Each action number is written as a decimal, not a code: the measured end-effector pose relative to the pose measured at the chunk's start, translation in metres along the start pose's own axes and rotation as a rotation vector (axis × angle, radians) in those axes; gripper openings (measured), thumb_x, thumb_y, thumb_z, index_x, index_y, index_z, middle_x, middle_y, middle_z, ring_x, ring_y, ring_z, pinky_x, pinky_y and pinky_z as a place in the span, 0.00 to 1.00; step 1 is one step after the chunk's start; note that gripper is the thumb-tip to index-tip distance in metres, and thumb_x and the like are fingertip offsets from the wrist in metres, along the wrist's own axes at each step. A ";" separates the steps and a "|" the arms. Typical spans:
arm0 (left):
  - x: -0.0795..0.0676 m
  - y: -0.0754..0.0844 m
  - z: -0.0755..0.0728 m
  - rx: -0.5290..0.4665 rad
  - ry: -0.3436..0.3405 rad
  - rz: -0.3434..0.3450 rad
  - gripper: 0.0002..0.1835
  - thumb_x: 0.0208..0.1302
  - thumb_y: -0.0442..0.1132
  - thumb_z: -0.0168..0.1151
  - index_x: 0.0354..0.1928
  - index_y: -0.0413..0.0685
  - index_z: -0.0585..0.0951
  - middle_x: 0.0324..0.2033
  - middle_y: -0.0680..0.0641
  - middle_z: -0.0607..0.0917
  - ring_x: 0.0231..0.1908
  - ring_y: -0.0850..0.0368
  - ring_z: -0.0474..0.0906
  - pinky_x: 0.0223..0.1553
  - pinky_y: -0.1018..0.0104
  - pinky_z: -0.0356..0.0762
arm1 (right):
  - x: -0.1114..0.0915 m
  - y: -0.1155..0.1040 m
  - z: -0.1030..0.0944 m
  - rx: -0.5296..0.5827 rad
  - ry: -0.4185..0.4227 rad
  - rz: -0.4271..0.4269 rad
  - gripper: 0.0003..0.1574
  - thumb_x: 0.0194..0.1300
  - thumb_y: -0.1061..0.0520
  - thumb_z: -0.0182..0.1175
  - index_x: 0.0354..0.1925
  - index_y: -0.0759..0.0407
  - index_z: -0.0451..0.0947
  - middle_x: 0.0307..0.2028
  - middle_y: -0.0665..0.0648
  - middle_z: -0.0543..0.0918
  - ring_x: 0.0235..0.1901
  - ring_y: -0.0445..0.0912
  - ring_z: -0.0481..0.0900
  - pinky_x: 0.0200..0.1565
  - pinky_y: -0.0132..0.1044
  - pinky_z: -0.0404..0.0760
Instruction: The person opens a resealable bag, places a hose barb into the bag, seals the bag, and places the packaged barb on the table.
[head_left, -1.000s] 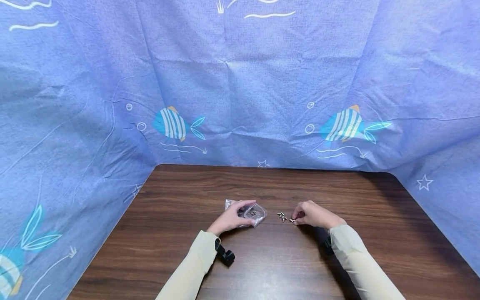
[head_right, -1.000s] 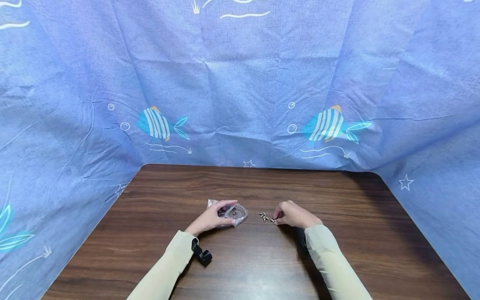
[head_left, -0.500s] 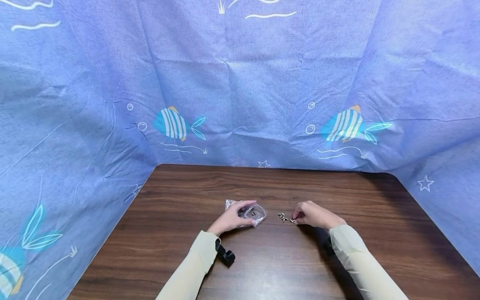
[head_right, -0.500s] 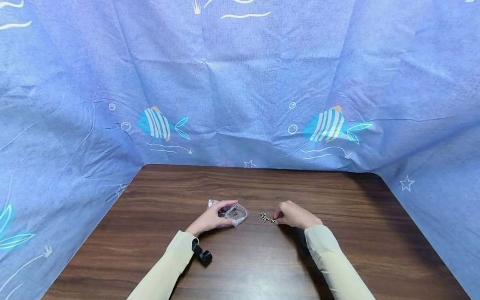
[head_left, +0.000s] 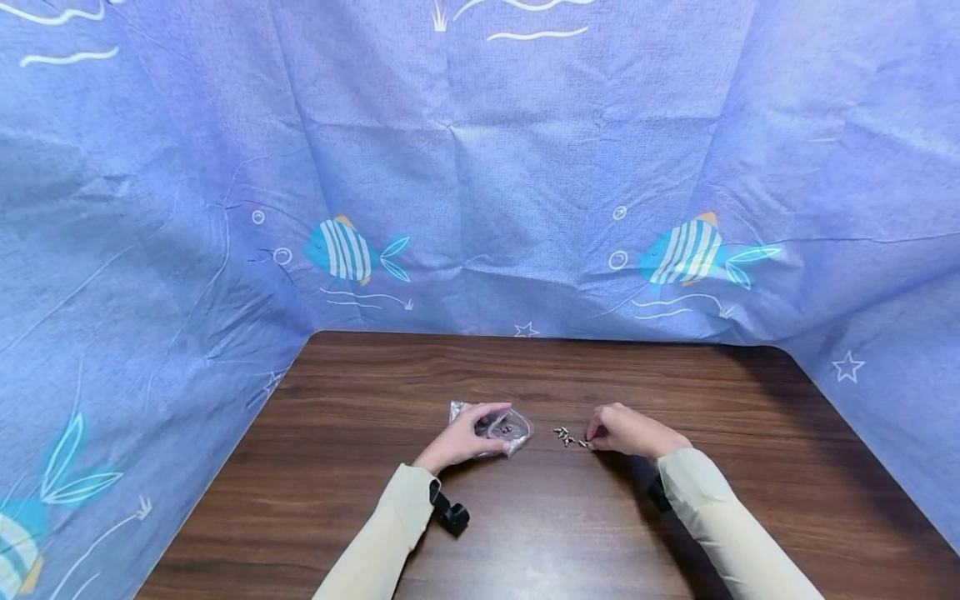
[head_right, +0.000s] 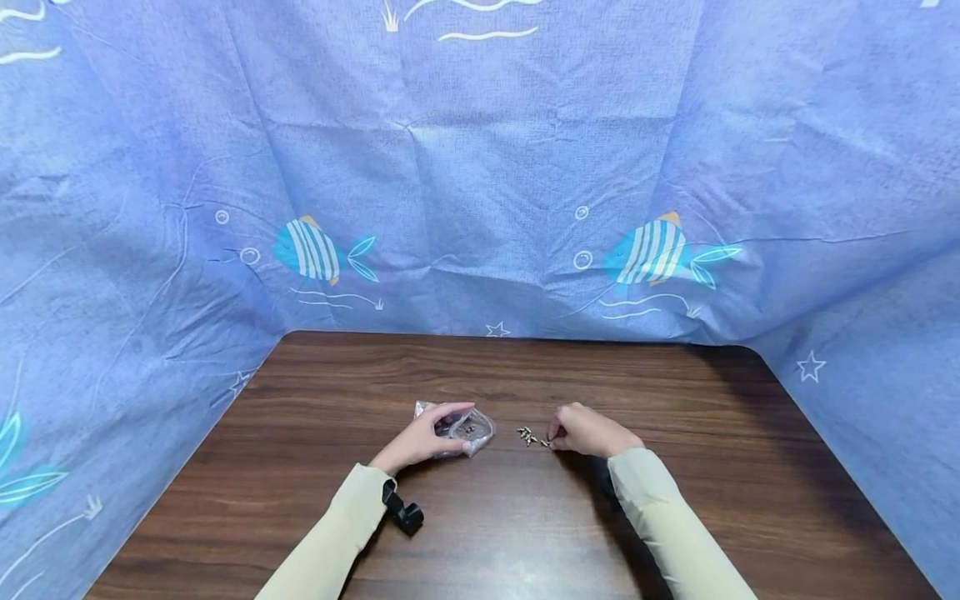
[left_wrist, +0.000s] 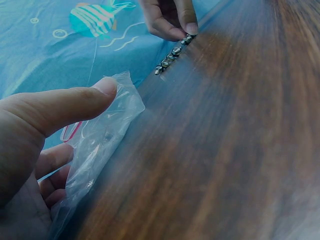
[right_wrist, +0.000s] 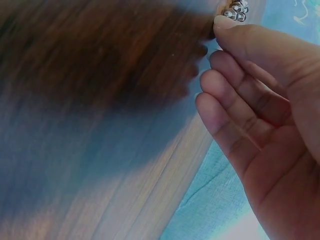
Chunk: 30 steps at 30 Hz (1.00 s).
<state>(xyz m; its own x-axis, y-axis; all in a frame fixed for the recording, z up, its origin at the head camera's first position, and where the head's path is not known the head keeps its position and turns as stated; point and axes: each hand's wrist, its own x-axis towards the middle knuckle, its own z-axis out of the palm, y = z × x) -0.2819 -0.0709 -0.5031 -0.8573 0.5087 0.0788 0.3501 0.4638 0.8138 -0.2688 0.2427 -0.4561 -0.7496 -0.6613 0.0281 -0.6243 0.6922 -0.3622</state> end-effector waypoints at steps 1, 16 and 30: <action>0.000 0.000 0.000 -0.002 -0.001 -0.003 0.34 0.55 0.46 0.71 0.65 0.57 0.73 0.61 0.49 0.76 0.58 0.52 0.68 0.61 0.53 0.66 | 0.000 0.000 0.000 -0.006 -0.002 -0.004 0.03 0.57 0.64 0.67 0.28 0.58 0.83 0.27 0.46 0.81 0.28 0.32 0.74 0.31 0.28 0.77; 0.000 0.001 0.000 -0.007 0.001 0.003 0.34 0.55 0.47 0.72 0.65 0.56 0.73 0.60 0.48 0.76 0.57 0.51 0.68 0.59 0.53 0.67 | 0.001 0.000 -0.001 -0.037 -0.001 -0.028 0.03 0.56 0.65 0.65 0.28 0.58 0.83 0.28 0.47 0.82 0.29 0.34 0.76 0.32 0.28 0.77; -0.001 0.002 -0.001 -0.003 0.006 0.019 0.34 0.55 0.47 0.71 0.65 0.55 0.73 0.59 0.47 0.77 0.57 0.50 0.68 0.59 0.52 0.67 | 0.002 0.002 -0.003 -0.025 0.031 -0.043 0.02 0.58 0.65 0.64 0.30 0.61 0.84 0.29 0.50 0.84 0.31 0.36 0.79 0.34 0.30 0.79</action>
<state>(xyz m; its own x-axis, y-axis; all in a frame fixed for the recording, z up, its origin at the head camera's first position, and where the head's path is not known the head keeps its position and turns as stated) -0.2812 -0.0709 -0.5012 -0.8528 0.5129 0.0981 0.3655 0.4521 0.8136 -0.2724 0.2433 -0.4539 -0.7283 -0.6815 0.0722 -0.6610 0.6707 -0.3364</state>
